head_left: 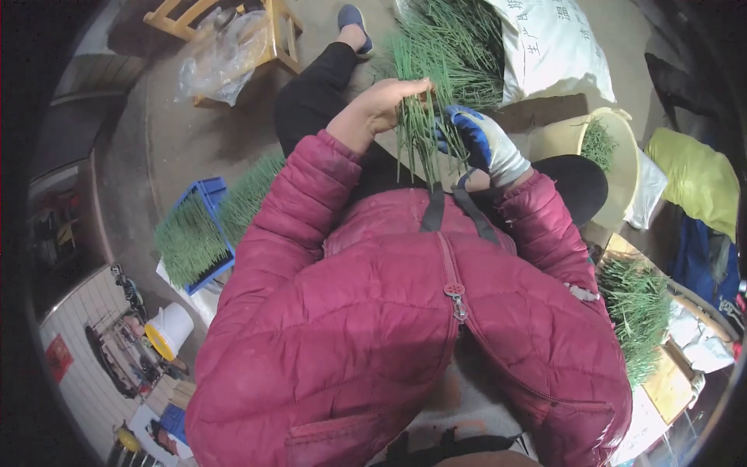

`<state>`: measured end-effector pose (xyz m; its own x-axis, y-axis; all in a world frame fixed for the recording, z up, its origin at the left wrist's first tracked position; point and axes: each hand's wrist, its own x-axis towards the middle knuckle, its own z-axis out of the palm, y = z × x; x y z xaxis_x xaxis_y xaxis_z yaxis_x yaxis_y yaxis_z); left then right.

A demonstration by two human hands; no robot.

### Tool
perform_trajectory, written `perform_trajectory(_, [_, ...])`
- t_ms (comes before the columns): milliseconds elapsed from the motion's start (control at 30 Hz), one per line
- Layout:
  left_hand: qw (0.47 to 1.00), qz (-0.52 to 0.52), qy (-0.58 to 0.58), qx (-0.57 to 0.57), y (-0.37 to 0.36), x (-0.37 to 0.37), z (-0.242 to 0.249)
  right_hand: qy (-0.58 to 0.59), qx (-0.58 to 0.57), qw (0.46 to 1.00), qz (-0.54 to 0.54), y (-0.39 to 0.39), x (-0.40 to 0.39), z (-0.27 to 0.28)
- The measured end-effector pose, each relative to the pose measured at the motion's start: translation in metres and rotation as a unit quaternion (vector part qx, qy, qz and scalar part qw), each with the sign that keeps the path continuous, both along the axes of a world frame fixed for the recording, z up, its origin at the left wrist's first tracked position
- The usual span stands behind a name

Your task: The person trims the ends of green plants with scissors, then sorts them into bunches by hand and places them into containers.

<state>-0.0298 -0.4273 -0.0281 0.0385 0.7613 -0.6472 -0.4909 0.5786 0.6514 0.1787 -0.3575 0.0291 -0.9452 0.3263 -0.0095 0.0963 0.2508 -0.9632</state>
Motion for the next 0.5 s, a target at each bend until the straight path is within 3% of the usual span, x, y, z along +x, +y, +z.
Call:
perform_trajectory(100, [0.991,-0.012,0.132,-0.018,-0.001,0.006,-0.009,-0.057,0.058,0.995,0.059,-0.004,0.009,0.019])
perform_trajectory(200, [0.994,-0.031,0.087,-0.056,-0.009,0.025,0.055,-0.086,-0.129,0.987,0.049,-0.012,0.018,0.001])
perform_trajectory(267, [0.994,0.027,0.109,0.015,-0.01,0.037,0.065,-0.033,-0.082,0.996,0.015,-0.004,0.023,-0.033])
perform_trajectory(400, [0.987,0.02,0.146,0.057,-0.003,0.029,0.034,-0.01,-0.079,0.996,-0.039,0.004,0.02,-0.022])
perform_trajectory(500, [0.985,0.152,-0.037,0.07,0.0,0.022,0.044,-0.096,-0.159,0.962,-0.198,0.007,0.027,0.012])
